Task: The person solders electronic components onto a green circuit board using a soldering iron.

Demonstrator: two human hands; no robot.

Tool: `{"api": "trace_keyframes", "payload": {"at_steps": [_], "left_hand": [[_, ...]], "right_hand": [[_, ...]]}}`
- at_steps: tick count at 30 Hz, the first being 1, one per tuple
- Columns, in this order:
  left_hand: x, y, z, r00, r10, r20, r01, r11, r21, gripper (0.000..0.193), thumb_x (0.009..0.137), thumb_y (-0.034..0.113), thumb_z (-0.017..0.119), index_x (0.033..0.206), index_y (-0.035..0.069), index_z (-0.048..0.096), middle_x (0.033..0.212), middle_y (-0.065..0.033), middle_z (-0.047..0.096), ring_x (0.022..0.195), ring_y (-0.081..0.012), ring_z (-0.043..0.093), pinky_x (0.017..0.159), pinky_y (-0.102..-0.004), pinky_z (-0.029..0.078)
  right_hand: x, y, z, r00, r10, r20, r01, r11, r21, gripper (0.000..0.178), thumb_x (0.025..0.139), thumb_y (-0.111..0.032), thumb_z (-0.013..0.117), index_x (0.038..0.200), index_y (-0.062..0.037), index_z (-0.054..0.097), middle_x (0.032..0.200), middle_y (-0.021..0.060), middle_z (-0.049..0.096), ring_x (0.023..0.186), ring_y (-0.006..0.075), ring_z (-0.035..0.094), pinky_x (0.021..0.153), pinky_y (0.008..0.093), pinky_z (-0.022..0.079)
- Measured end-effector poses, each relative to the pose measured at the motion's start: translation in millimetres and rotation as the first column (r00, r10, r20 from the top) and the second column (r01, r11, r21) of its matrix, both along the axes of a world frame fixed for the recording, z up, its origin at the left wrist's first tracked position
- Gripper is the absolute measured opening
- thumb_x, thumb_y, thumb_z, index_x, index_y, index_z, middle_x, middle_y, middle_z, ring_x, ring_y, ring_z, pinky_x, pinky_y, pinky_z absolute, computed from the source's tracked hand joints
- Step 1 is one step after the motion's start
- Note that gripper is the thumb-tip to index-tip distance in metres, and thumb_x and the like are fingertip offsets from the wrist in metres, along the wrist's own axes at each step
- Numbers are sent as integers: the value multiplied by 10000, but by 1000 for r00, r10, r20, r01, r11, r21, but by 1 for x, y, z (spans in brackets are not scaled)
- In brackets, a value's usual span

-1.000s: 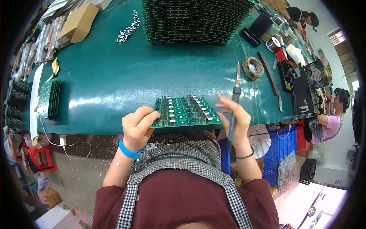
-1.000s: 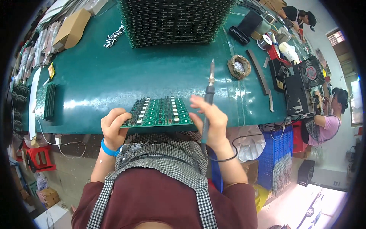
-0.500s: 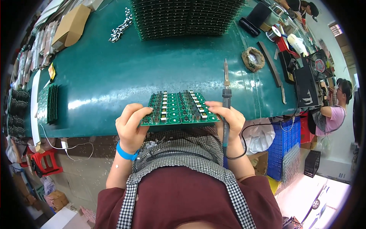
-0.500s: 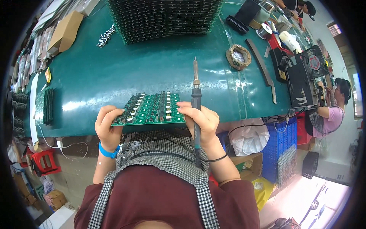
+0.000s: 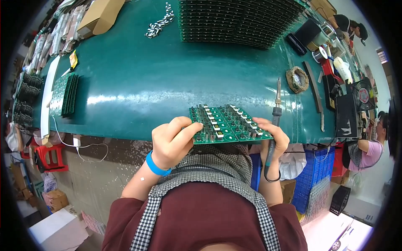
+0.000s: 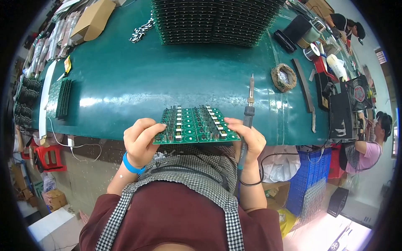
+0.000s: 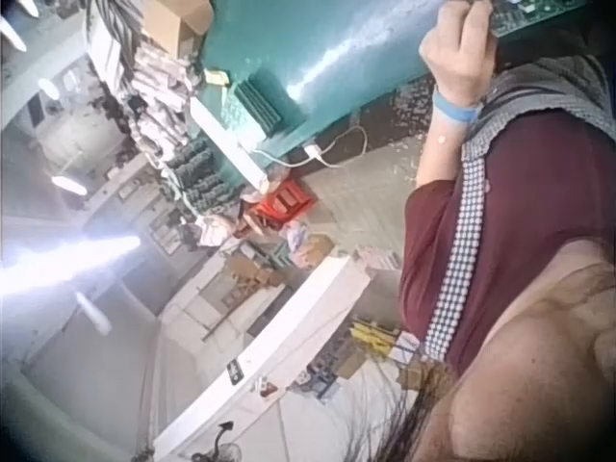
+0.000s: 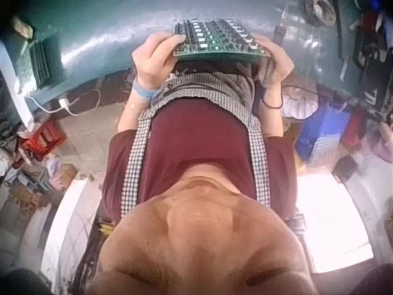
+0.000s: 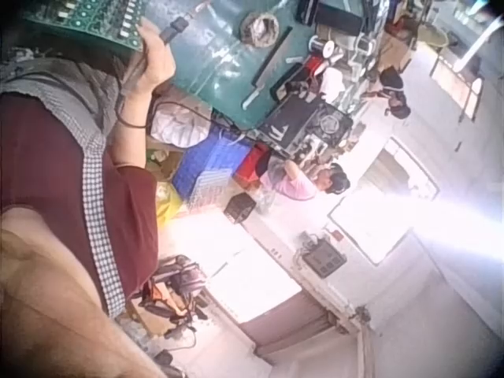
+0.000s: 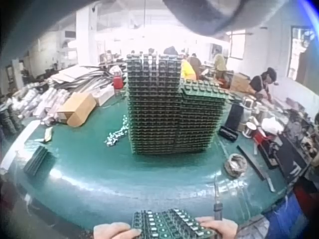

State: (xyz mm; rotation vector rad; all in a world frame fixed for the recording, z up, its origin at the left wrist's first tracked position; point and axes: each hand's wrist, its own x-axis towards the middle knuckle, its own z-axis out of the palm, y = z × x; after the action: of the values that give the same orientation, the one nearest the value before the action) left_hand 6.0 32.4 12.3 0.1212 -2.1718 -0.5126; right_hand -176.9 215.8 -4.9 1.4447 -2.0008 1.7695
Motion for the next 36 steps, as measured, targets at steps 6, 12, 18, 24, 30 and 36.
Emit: {"api": "trace_keyframes", "payload": {"at_steps": [6,12,18,24,30,36], "left_hand": [[0,-2,1,1000,14,13,-14,1000,11,437,498,-73,645,919,46,652,806,-71,585,529,-186,552,434,-292,426],[0,-3,1,1000,13,24,-14,999,36,445,492,-75,646,922,40,649,815,-79,585,545,-193,561,443,-298,433],[3,-1,2,999,16,36,-17,999,45,443,492,-73,646,920,41,647,818,-78,584,544,-195,562,446,-300,434],[11,0,-4,998,-6,57,4,1000,24,414,520,-51,645,921,48,651,813,-68,594,548,-184,567,446,-292,440],[35,-5,-13,966,-120,227,147,984,-102,345,648,62,661,993,60,662,850,-59,624,596,-145,601,457,-267,455],[29,-11,-24,960,133,247,-202,939,279,273,765,-87,616,1007,33,651,868,-116,627,631,-225,617,517,-278,479]], "right_hand": [[-1,-2,2,1000,11,-20,-11,1000,17,103,787,5,645,889,7,632,889,189,699,838,278,702,722,302,536],[-1,1,2,999,31,4,-32,997,71,249,894,-204,632,908,41,593,932,236,681,910,332,679,794,359,526],[2,-1,3,999,7,-31,-7,1000,20,130,769,28,640,895,-5,634,892,185,700,834,271,704,699,291,534],[5,1,2,994,-11,-112,15,999,30,109,767,15,656,867,-23,634,866,167,706,788,264,707,658,293,542],[15,19,-8,978,15,-210,9,994,111,122,747,33,671,819,-49,618,902,166,711,708,246,700,605,273,541],[26,27,-31,967,22,-255,10,992,124,195,692,51,689,819,-51,582,947,176,706,634,221,673,559,264,521]]}}
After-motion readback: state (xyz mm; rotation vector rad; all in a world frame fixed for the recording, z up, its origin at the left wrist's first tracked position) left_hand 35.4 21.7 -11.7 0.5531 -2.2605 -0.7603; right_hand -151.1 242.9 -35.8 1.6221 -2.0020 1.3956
